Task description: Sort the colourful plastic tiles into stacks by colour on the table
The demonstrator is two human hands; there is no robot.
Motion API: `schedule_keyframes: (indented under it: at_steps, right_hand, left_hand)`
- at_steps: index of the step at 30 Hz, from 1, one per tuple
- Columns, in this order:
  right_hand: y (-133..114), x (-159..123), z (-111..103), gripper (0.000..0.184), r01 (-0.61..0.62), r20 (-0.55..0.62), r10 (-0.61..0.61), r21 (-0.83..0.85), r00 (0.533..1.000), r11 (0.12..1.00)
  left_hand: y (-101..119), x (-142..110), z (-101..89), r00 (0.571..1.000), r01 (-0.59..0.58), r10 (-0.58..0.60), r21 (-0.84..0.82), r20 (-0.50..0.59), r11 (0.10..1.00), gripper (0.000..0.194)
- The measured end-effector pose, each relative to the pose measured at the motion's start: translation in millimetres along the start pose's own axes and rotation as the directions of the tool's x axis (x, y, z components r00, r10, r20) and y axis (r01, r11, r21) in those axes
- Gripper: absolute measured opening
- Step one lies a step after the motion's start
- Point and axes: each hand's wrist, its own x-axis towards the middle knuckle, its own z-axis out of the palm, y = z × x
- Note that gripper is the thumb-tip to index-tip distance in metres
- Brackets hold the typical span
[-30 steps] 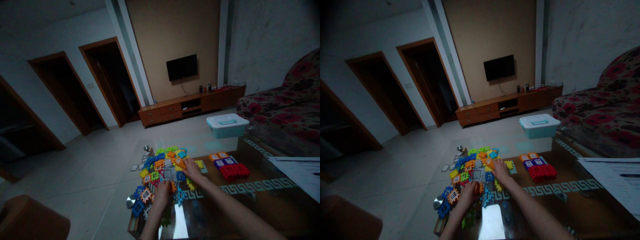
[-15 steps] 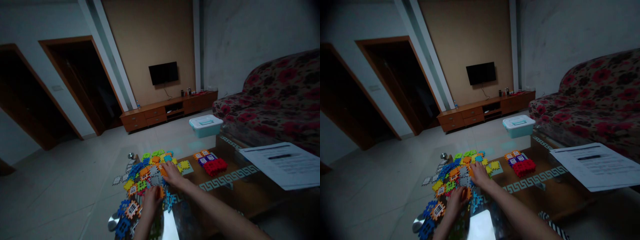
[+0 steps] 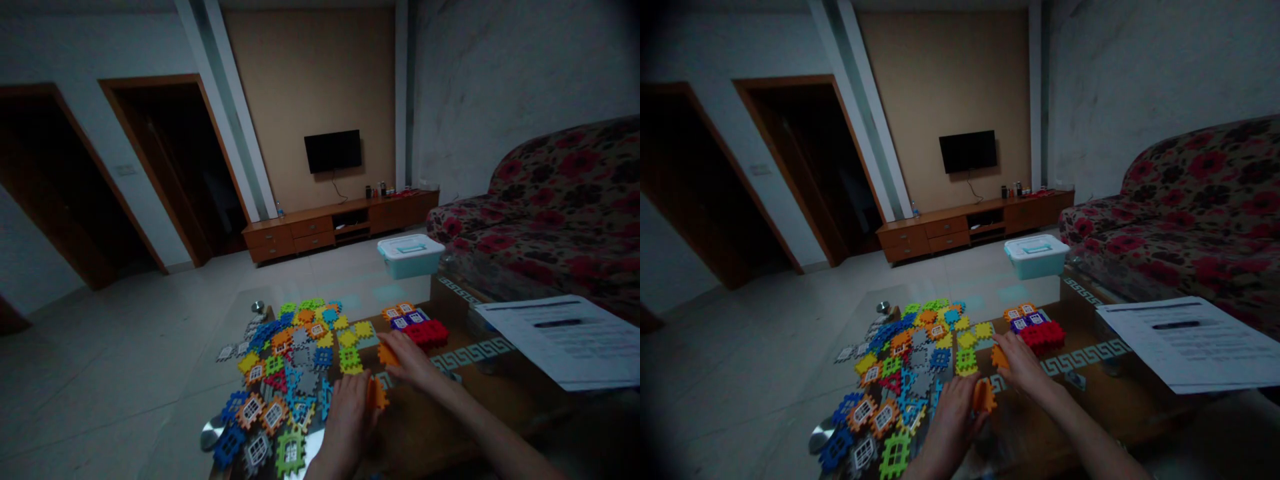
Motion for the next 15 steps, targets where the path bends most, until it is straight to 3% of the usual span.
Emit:
schedule_keyframes:
  at_steps: [3, 6, 10, 15]
  right_hand:
    - [-5, -13, 1, 0.063, 0.046, 0.077, -0.048, 0.031, 0.996, 0.998]
    - [-15, -23, 2, 0.061, 0.13, 0.182, -0.149, 0.112, 0.972, 0.985]
    - [-35, -32, 6, 0.054, 0.179, 0.282, -0.208, 0.124, 0.937, 0.976]
    - [-56, -39, 14, 0.04, 0.169, 0.337, -0.141, -0.054, 0.931, 0.984]
  left_hand:
    - [15, 1, 10.9, 0.999, -0.005, 0.003, 0.04, 0.049, 0.999, 0.057]
    - [13, 6, 4.9, 0.996, 0.052, -0.059, 0.102, 0.063, 0.993, 0.047]
    - [0, 10, -15.5, 0.987, 0.16, -0.157, 0.142, -0.027, 0.977, 0.029]
    - [-33, 8, -34.0, 0.953, 0.288, -0.263, 0.176, -0.151, 0.941, 0.036]
